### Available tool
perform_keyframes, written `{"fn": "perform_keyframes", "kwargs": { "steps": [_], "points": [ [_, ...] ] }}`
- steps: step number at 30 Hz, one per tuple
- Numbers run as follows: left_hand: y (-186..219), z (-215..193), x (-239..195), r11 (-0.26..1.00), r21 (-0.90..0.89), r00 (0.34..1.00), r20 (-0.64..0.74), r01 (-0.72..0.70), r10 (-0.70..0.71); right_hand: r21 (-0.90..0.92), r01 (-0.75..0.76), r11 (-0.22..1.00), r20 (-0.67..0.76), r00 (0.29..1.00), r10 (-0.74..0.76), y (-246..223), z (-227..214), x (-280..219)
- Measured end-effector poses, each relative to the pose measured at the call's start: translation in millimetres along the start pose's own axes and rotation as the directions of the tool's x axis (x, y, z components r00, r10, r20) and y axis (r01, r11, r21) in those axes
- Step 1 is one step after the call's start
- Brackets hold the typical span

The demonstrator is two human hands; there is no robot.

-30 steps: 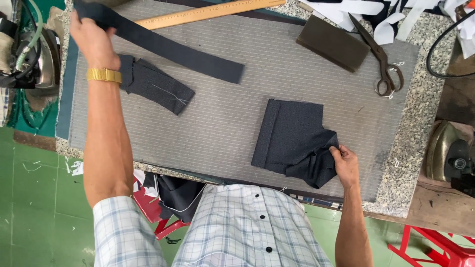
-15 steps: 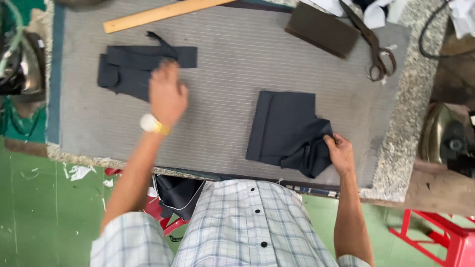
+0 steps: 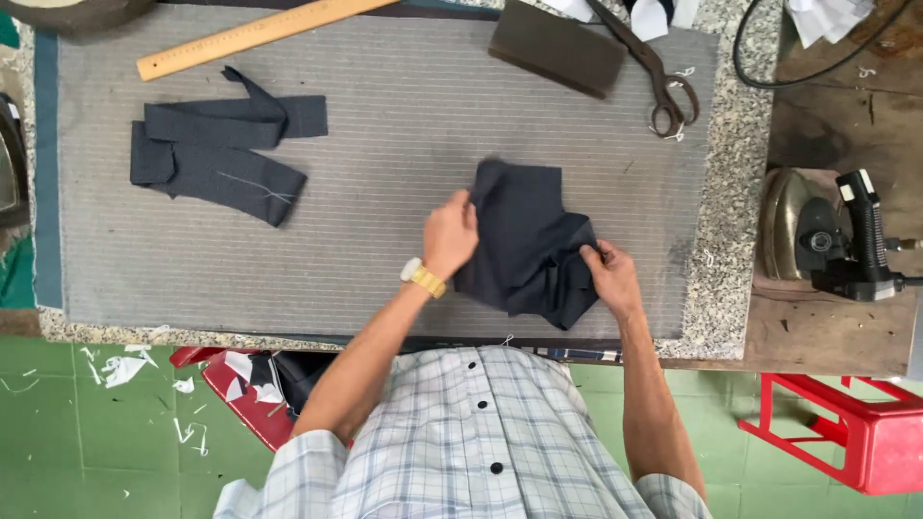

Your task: Folding and cutting dark blue fabric pieces on a cutting table using scissors and a ruler for alignment.

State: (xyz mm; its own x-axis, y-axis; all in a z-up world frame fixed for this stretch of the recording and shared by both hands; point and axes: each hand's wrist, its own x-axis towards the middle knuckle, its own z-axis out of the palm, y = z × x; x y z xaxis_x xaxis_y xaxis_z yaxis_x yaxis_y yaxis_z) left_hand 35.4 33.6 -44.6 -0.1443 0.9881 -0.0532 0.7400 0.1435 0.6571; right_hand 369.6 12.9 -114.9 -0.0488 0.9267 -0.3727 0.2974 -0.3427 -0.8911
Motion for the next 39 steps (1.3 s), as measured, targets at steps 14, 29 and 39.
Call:
{"fn": "perform_keyframes", "kwargs": {
  "steps": [14, 29, 39],
  "points": [
    [-45.2, -114.2, 44.2, 0.995, 0.025, 0.972, -0.219, 0.095, -0.087, -0.002, 0.143, 0.99, 0.035, 0.989, -0.143, -144.9, 22.8, -32.0],
    [-80.5, -76.2, -46.4, 0.918, -0.134, 0.867, -0.302, 0.372, -0.396, -0.448, 0.75, 0.486, 0.542, 0.66, -0.52, -136.6, 147.4, -39.3],
    [-84.4, -52.7, -44.6, 0.695, -0.566, 0.778, -0.144, 0.442, -0.612, -0.341, 0.491, 0.802, 0.253, 0.869, -0.425, -188.2, 120.3, -5.7]
  ]
}}
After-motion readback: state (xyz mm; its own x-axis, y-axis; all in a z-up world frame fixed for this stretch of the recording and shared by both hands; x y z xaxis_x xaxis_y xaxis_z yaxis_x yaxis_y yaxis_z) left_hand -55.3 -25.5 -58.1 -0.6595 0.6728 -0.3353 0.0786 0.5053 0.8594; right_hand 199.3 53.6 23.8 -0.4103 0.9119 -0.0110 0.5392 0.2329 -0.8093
